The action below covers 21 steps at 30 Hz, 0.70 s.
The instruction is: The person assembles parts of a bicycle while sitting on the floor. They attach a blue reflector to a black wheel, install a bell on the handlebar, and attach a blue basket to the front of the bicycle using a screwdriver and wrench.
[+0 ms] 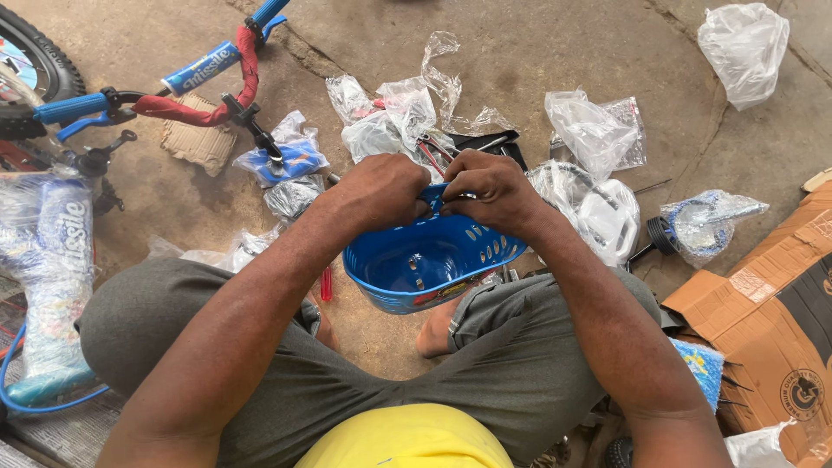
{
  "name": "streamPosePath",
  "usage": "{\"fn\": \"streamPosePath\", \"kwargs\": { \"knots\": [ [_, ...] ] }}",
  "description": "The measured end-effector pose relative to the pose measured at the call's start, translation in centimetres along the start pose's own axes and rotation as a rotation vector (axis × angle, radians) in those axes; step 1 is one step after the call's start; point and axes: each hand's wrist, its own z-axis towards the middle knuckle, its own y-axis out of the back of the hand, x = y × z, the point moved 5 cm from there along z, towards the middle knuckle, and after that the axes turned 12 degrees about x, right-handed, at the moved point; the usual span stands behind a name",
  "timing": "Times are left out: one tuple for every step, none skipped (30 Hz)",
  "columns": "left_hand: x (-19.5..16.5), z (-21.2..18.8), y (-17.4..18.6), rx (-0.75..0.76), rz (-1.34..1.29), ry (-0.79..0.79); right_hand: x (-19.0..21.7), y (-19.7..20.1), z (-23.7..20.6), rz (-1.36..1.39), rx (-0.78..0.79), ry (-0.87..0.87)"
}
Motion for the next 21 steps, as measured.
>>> {"fn": "streamPosePath", "kwargs": {
  "knots": [
    [0.0,0.1,0.0,0.006,-0.002,0.008,0.0,0.1,0.0,-0.01,0.009,-0.008],
    [0.1,0.2,0.0,0.012,-0.006,0.018,0.2,0.1,0.1,-0.019,0.01,-0.007],
    [0.1,0.2,0.0,0.012,-0.011,0.022,0.3,0.1,0.1,-0.029,0.013,-0.004],
    [0.0,0.2,0.0,0.01,-0.016,0.025,0.5,0.1,0.2,-0.039,0.014,0.0],
    [0.0,0.2,0.0,0.01,-0.019,0.027,0.5,0.2,0.2,-0.056,0.007,-0.008],
    [-0.1,0.2,0.1,0.001,-0.015,0.025,0.6,0.1,0.3,-0.071,0.0,-0.019],
    [-0.1,0.2,0.2,-0.006,-0.01,0.021,0.7,0.0,0.3,-0.086,-0.008,-0.032],
    [-0.2,0.1,0.3,-0.014,-0.004,0.015,0.8,0.0,0.3,-0.114,-0.039,-0.036],
    [-0.2,0.1,0.6,-0.033,0.005,0.016,0.9,-0.1,0.3,-0.143,-0.07,-0.04],
    [-0.2,0.0,0.8,-0.052,0.013,0.017,0.9,-0.2,0.2,-0.171,-0.099,-0.045],
    [-0.2,0.0,0.9,-0.069,0.02,0.018,0.8,-0.3,0.3,-0.166,-0.113,-0.055],
    [-0.1,0.0,1.0,-0.059,0.012,0.03,0.7,-0.4,0.4,-0.162,-0.126,-0.065],
    [-0.1,0.0,1.1,-0.049,0.003,0.042,0.6,-0.4,0.5,-0.157,-0.139,-0.075],
    [0.0,0.0,1.1,-0.042,-0.005,0.056,0.4,-0.5,0.5,-0.161,-0.131,-0.094],
    [0.0,0.0,1.2,-0.043,0.0,0.05,0.2,-0.5,0.6,-0.167,-0.122,-0.109],
    [-0.1,0.1,1.2,-0.045,0.005,0.046,0.1,-0.5,0.8,-0.173,-0.114,-0.121],
    [-0.1,0.1,1.3,-0.045,0.01,0.041,0.3,-0.4,0.9,-0.152,-0.135,-0.077],
    [0.0,0.1,1.2,-0.037,0.023,0.047,0.5,-0.3,1.0,-0.129,-0.156,-0.035],
    [0.0,0.1,1.1,-0.029,0.035,0.052,0.7,-0.2,1.0,-0.108,-0.176,0.007],
    [0.1,0.1,1.0,-0.022,0.047,0.059,0.8,-0.2,1.0,-0.147,-0.166,-0.005],
    [0.1,0.1,1.0,-0.031,0.037,0.047,0.8,-0.2,1.1,-0.186,-0.155,-0.015]
  ]
}}
